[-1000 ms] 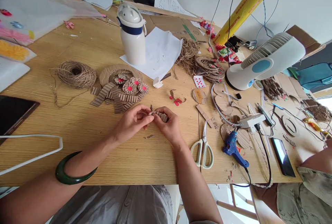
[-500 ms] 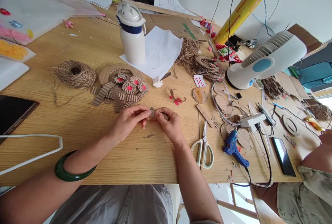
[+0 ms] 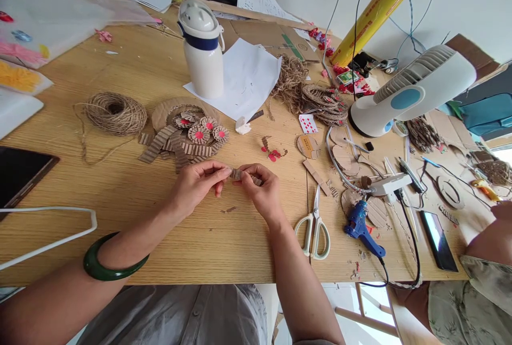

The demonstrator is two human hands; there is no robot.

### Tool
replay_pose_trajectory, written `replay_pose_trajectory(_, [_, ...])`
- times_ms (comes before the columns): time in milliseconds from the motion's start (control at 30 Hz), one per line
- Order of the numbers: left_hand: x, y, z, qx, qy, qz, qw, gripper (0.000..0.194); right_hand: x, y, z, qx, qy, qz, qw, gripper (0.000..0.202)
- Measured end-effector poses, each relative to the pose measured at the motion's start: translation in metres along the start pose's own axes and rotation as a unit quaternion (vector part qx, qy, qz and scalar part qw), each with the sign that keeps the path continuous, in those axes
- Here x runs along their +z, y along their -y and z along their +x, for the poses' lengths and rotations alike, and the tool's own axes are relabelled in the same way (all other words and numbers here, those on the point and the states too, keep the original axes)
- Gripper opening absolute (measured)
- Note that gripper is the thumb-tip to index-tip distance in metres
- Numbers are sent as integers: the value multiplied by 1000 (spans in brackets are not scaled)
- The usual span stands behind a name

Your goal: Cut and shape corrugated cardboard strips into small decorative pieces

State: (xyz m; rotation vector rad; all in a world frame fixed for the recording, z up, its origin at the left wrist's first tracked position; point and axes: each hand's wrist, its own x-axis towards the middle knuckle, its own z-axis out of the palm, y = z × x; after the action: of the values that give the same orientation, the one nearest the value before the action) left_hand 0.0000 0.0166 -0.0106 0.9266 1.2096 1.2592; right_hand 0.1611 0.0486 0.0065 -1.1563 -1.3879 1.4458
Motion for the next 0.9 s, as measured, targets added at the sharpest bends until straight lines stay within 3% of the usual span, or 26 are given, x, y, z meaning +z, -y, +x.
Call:
replay_pose_trajectory(267, [5,-7,0,-49,14,-93,994,21,-2,-2,2,34,-4,52,998,29])
replay_pose_trajectory(533, [4,-1,-3,-26,9,-20,999,31,-1,-4,0,-48,18,-38,998,21])
replay_pose_trajectory(900, [2,-7,-5,19,32,56,998,29,-4,-5,2,-24,3,-14,1000,23])
